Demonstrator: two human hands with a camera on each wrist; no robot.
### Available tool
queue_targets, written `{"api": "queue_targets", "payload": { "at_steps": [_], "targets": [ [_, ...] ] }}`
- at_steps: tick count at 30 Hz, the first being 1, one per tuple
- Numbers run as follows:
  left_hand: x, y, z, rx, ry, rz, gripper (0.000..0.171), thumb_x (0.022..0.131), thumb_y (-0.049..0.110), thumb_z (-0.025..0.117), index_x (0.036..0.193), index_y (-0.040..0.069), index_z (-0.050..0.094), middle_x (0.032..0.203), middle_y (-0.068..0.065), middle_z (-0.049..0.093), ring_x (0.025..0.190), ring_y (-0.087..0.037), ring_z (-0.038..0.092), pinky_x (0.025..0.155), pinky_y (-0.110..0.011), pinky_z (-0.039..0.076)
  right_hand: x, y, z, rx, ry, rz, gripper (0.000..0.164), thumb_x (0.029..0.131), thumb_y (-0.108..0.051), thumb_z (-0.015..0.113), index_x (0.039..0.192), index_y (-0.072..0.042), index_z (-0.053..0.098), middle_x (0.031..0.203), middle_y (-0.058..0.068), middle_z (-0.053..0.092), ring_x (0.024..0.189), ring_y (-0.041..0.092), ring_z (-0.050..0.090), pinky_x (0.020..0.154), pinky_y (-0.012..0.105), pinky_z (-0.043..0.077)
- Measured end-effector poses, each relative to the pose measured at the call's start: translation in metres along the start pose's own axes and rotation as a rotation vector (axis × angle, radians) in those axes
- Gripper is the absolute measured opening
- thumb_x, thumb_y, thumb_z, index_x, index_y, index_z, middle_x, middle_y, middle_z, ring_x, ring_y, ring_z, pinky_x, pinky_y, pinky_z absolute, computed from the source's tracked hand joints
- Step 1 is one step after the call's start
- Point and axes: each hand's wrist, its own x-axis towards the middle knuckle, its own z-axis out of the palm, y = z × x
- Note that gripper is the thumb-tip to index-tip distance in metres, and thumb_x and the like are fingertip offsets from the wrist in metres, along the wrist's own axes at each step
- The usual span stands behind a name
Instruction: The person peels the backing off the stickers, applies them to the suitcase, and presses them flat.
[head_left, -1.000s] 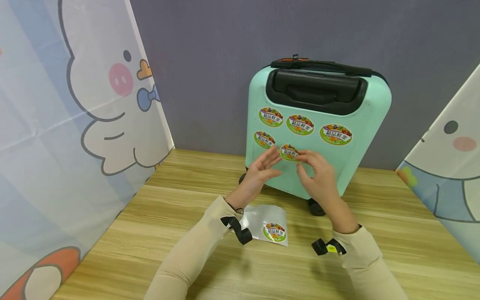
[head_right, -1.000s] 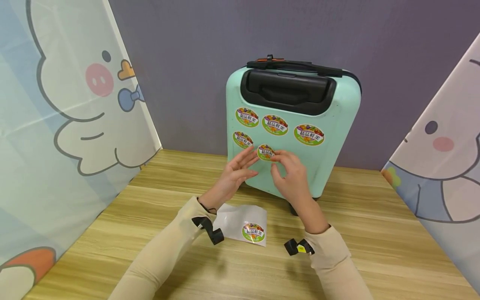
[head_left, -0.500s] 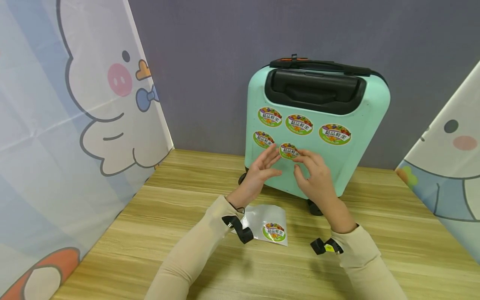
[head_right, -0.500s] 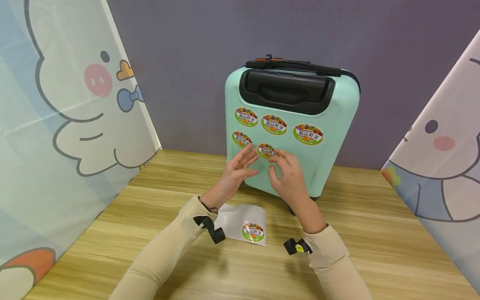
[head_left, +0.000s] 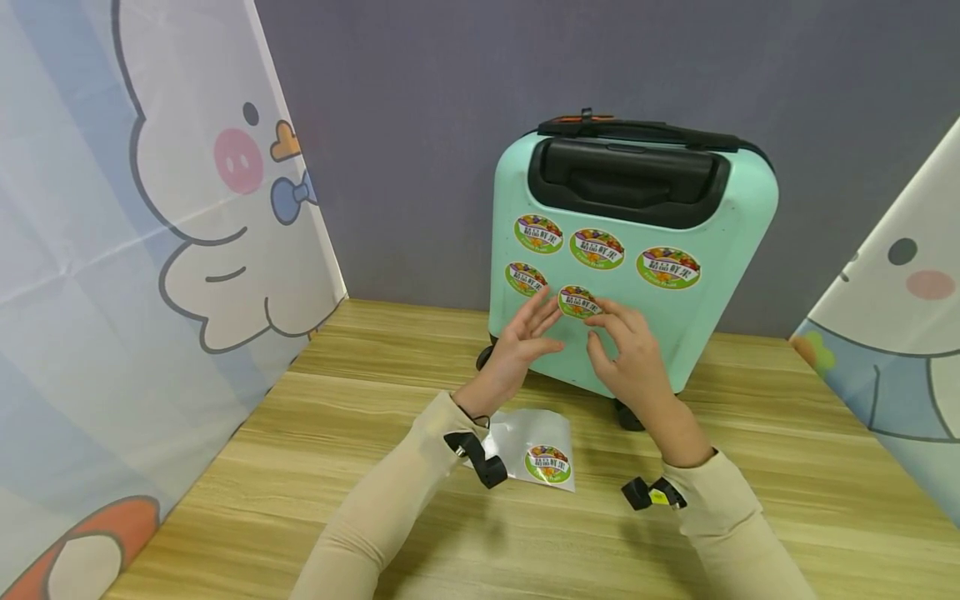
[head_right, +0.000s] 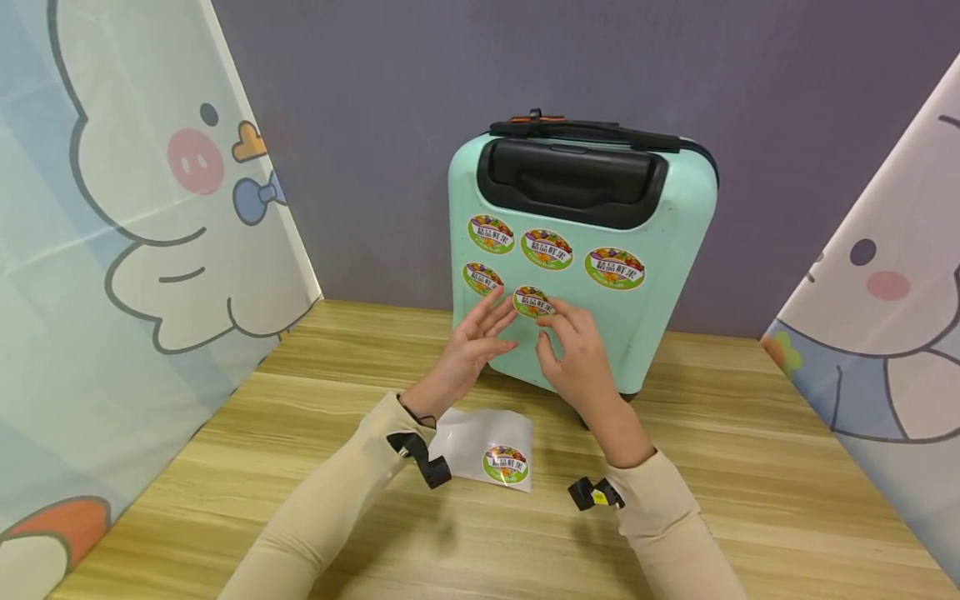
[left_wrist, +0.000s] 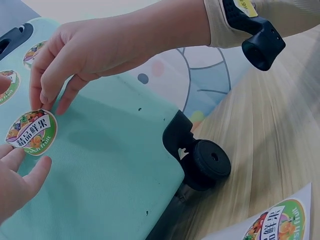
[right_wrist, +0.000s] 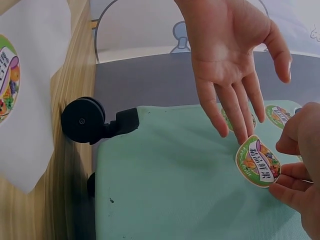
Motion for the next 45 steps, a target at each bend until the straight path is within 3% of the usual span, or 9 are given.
{"api": "queue_targets", "payload": {
  "at_steps": [4,15,25,36,45],
  "targets": [
    [-0.001,0.0,0.0,-0.029,-0.007,0.008,0.082,0.091,-0.011,0.049,0.161,0.012,0.013,0.163,-0.014,0.022,0.147,-0.027,0.027,0.109,-0.044,0.041,-0.001,0.0,0.001,-0.001,-0.009,-0.004,0.014,0.08,0.014,0.065,0.093,0.009,0.069,0.12,0.031,0.063,0.107,0.05,0.057,0.086,0.063,0.049],
    [-0.002,0.001,0.0,-0.075,-0.017,0.018,0.082,0.092,-0.011,0.047,0.161,0.013,0.01,0.163,-0.014,0.019,0.148,-0.028,0.023,0.113,-0.05,0.034,-0.004,-0.001,0.002,-0.001,-0.003,-0.007,0.015,0.078,0.015,0.065,0.091,0.009,0.069,0.121,0.031,0.063,0.109,0.05,0.056,0.09,0.063,0.046],
    [-0.003,0.0,-0.001,-0.085,-0.015,0.026,0.082,0.091,-0.007,0.049,0.161,0.014,0.01,0.163,-0.015,0.019,0.148,-0.027,0.025,0.101,-0.031,0.047,-0.006,-0.002,0.002,-0.069,-0.001,-0.024,0.011,0.079,0.01,0.066,0.089,0.008,0.071,0.125,0.031,0.061,0.107,0.054,0.05,0.092,0.062,0.041],
    [-0.003,0.002,-0.002,-0.08,-0.02,0.024,0.081,0.093,-0.008,0.047,0.161,0.012,0.009,0.163,-0.016,0.019,0.148,-0.028,0.024,0.108,-0.043,0.042,-0.01,0.0,0.003,-0.113,0.007,-0.025,0.017,0.079,0.008,0.068,0.096,0.008,0.072,0.13,0.03,0.057,0.108,0.053,0.051,0.087,0.062,0.045],
    [-0.003,0.0,-0.006,-0.068,-0.021,0.024,0.079,0.094,-0.005,0.047,0.161,0.015,0.01,0.163,-0.014,0.02,0.147,-0.028,0.026,0.104,-0.036,0.046,-0.009,0.001,0.005,-0.107,0.016,-0.05,0.03,0.077,0.01,0.067,0.108,0.012,0.068,0.144,0.033,0.043,0.104,0.055,0.05,0.088,0.061,0.043]
  ]
}}
